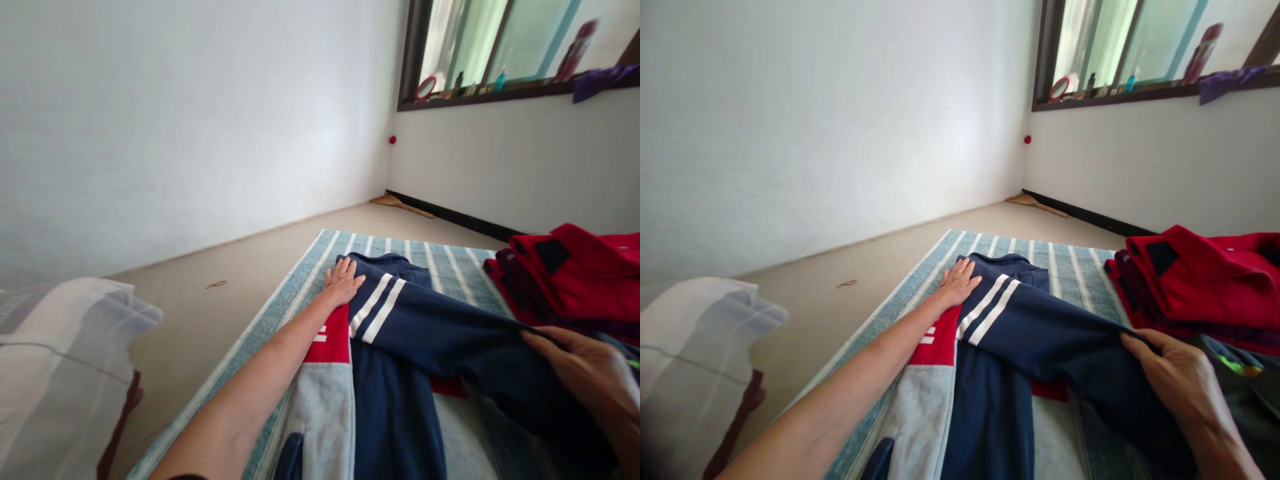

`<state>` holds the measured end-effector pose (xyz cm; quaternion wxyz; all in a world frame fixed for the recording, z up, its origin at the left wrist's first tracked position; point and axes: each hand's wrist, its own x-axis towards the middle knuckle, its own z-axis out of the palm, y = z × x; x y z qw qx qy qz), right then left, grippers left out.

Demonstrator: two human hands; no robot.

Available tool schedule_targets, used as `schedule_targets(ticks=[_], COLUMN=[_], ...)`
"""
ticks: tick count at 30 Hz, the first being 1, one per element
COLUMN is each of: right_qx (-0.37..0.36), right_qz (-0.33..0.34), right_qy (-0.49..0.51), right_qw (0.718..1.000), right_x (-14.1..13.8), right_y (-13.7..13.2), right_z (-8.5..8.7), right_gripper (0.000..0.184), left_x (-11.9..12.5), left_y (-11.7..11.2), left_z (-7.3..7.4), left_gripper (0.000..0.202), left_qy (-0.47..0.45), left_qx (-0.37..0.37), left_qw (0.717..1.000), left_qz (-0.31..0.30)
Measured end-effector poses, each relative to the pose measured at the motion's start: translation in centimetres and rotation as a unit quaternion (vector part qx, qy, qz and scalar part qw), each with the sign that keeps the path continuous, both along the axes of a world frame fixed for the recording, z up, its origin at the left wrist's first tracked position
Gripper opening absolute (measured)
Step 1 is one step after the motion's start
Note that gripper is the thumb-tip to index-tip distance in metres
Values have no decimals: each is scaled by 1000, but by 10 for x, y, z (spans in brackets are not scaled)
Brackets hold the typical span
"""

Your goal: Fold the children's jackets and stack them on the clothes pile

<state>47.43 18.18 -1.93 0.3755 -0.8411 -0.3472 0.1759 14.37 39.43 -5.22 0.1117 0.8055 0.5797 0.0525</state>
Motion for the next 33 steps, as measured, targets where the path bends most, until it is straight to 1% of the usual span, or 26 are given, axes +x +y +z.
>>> schedule_targets(ticks=[2, 4, 5, 8, 10, 11, 12, 14, 15, 17, 18, 19, 20, 22, 23, 24, 25, 27, 28, 29, 31, 33], right_qx=[1, -14, -33, -120, -149, -143, -120, -35, 20, 117, 131, 119, 92, 36, 28, 38, 64, 124, 140, 142, 121, 93], right_qz=[-10, -4, 6, 50, 68, 69, 70, 94, 131, 268, 328, 365, 386, 392, 380, 363, 344, 310, 302, 299, 303, 306], right_qy=[-11, -70, -108, -196, -243, -275, -313, -389, -413, -418, -416, -418, -422, -424, -423, -423, -425, -437, -445, -450, -446, -411], right_qw=[1000, 997, 994, 972, 956, 948, 940, 916, 901, 860, 838, 823, 815, 816, 822, 829, 835, 835, 831, 829, 834, 853], right_x=[-1, 1, 2, 4, -1, -6, -14, -38, -53, -85, -99, -110, -118, -124, -122, -119, -115, -106, -104, -102, -101, -101], right_y=[-1, 1, 3, 10, 11, 10, 8, 1, -2, -6, -7, -7, -6, -4, -3, -2, -2, -3, -3, -4, -6, -6], right_z=[6, 3, -3, -26, -36, -37, -36, -28, -24, -18, -17, -18, -20, -27, -31, -35, -40, -49, -53, -58, -67, -74], right_gripper=[43, 44, 44, 43, 45, 46, 47, 45, 41, 32, 33, 36, 39, 38, 36, 36, 36, 38, 39, 40, 43, 45], left_x=[4, 9, 12, 16, 17, 17, 17, 17, 18, 18, 18, 18, 18, 17, 17, 16, 16, 17, 18, 19, 21, 24], left_y=[1, 2, 2, 3, 4, 4, 5, 6, 6, 6, 6, 6, 6, 5, 5, 4, 3, 0, -3, -6, -11, -13], left_z=[2, -1, -3, -9, -10, -10, -9, -8, -8, -10, -12, -13, -15, -19, -20, -21, -22, -24, -24, -24, -21, -15], left_gripper=[65, 65, 65, 66, 67, 67, 68, 67, 67, 65, 65, 64, 63, 61, 60, 60, 59, 56, 55, 53, 48, 41], left_qy=[10, 21, 27, 41, 47, 49, 51, 53, 53, 52, 51, 49, 47, 44, 42, 39, 36, 29, 25, 20, 12, 5], left_qx=[-3, -7, -9, -12, -16, -18, -18, -14, -9, 4, 13, 23, 34, 56, 66, 77, 87, 106, 116, 124, 135, 132], left_qw=[1000, 1000, 999, 999, 999, 999, 999, 998, 999, 999, 999, 999, 998, 997, 997, 996, 996, 994, 993, 992, 991, 991], left_qz=[-13, -20, -20, -10, -7, -8, -9, -9, -8, -5, -3, -2, 0, 1, 1, 0, -1, -2, -1, 3, 12, 20])
